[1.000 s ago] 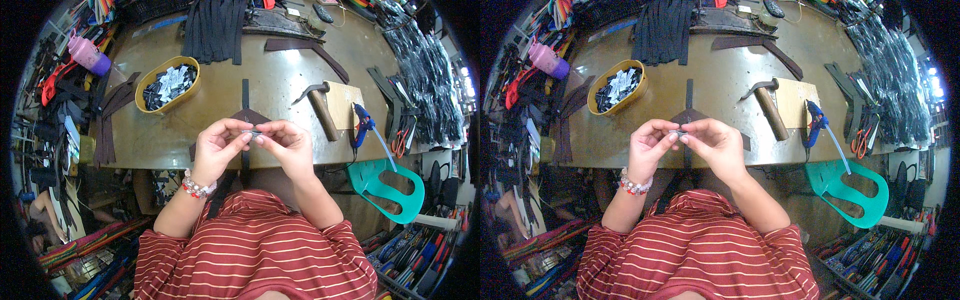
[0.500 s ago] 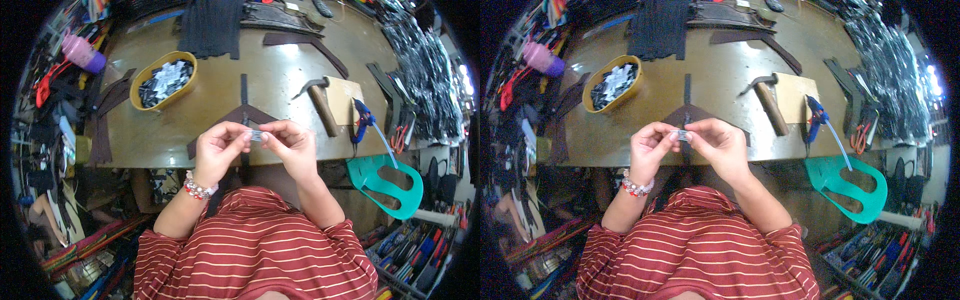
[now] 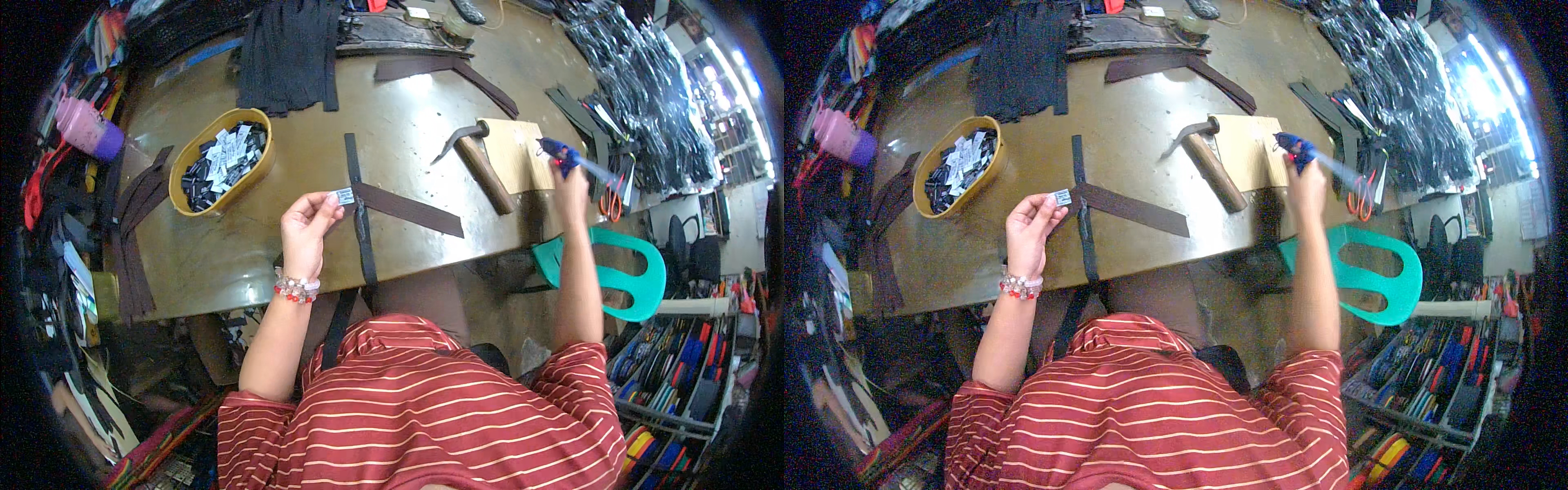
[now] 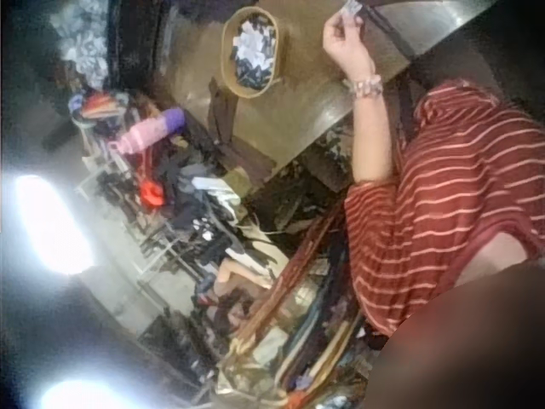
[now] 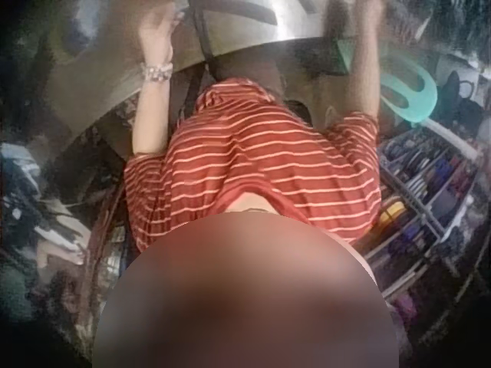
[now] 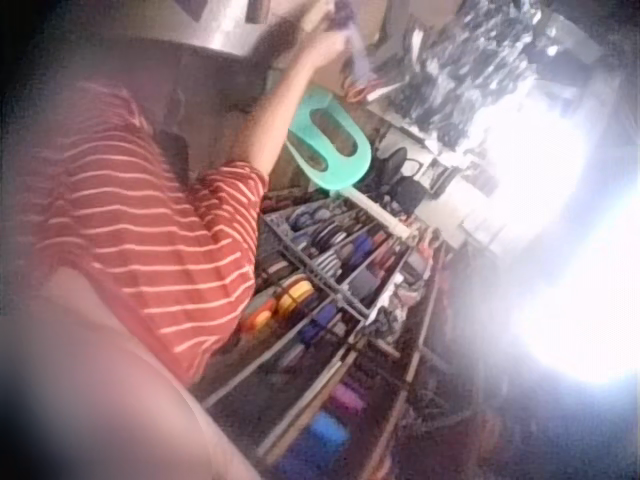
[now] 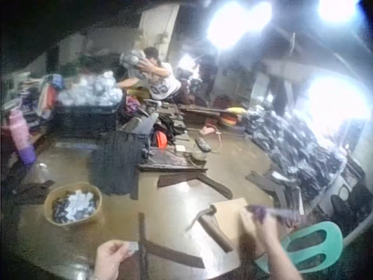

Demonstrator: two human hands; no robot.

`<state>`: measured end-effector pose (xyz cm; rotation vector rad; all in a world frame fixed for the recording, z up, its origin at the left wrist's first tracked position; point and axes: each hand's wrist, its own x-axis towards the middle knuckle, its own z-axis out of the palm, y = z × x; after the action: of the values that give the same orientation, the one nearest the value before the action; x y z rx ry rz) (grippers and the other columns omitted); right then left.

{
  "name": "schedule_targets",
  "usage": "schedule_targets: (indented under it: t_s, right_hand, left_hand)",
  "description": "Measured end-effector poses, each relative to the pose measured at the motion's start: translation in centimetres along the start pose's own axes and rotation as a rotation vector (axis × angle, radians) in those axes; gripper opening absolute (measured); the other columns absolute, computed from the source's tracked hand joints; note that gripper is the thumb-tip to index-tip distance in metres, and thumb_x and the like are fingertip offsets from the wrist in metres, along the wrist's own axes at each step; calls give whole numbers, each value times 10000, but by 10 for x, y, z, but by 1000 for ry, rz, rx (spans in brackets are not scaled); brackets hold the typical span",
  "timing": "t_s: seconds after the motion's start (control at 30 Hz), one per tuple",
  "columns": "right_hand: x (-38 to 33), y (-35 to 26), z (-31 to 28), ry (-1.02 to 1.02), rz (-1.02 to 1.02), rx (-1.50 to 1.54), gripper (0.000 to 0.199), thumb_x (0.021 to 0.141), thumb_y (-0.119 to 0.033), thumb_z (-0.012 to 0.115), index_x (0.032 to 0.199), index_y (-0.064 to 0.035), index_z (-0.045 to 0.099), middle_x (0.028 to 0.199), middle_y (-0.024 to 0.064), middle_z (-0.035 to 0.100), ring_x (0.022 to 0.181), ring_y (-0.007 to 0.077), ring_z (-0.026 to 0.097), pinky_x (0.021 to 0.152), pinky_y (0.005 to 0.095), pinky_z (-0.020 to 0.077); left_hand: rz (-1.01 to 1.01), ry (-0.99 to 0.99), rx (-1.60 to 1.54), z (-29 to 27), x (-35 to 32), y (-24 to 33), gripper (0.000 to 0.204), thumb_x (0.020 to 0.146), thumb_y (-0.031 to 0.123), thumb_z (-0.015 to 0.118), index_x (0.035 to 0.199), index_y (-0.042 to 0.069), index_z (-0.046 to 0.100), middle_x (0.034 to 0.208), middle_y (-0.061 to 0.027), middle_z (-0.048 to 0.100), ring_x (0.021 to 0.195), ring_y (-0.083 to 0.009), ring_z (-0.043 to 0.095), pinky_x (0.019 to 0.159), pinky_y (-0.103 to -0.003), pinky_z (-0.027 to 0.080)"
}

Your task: The person repeatedly picks up dark fabric strips and small white rectangular pieces from a table, applies hot glue to the fabric using a glue gun, and presses the pieces onto the strips. The person works one strip at a time, placing each finished piece aside.

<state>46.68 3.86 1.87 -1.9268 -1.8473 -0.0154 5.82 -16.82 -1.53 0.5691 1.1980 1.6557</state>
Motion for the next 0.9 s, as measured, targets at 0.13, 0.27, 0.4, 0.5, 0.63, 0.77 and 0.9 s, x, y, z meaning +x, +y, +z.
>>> schedule_targets:
  t_s: [0.13,0.27,0.4,0.5,0.63,0.77,0.9]
  right_hand:
    - [58,-58,-54,-420,-90,-511,548,818,-536,607,987,-15,632,849,232,660,849,372,650,734,466,509]
    - [20,-146,-54,-205,-476,-425,424,797,-448,653,883,-33,643,827,190,663,808,371,647,724,456,520]
    - [-68,-207,-31,-485,-755,268,317,788,-398,697,957,-130,678,853,155,643,783,351,614,667,429,480]
    - [-96,-221,-25,-473,-804,157,336,713,-362,772,872,-81,677,781,102,566,712,292,590,636,383,467]
    - [-97,-220,-24,-484,-774,103,428,728,-523,703,888,-126,690,817,133,516,737,317,574,656,420,474]
    - [-94,-219,-17,-519,-735,113,429,717,-531,707,902,-143,704,819,141,512,750,313,570,663,423,470]
    - [-91,-231,-8,-424,-736,118,395,706,-451,747,875,-96,708,781,128,508,711,294,570,623,389,455]
  left_hand:
    - [19,-20,-26,-6,4,1,101,903,94,602,945,3,612,880,-62,652,753,-102,629,804,-287,552]
    - [34,-73,-296,-5,7,3,123,884,107,634,945,1,615,855,-47,641,749,-101,624,766,-268,555]
    - [-73,-16,-361,-8,9,-1,101,910,111,592,971,30,598,825,-11,614,741,-89,600,887,-418,533]
    - [-73,-55,-408,-12,11,-2,98,913,114,587,976,40,600,826,-5,617,745,-84,599,905,-423,522]
    - [-87,-58,-392,-12,11,-2,89,912,114,589,967,46,600,831,-3,621,746,-82,598,911,-424,519]
    - [-91,-65,-388,-11,10,-2,87,910,114,592,963,46,600,833,-5,624,745,-83,599,911,-423,518]
    - [-90,-76,-399,-12,10,-2,93,905,118,601,962,44,600,827,-4,622,744,-84,599,912,-424,517]
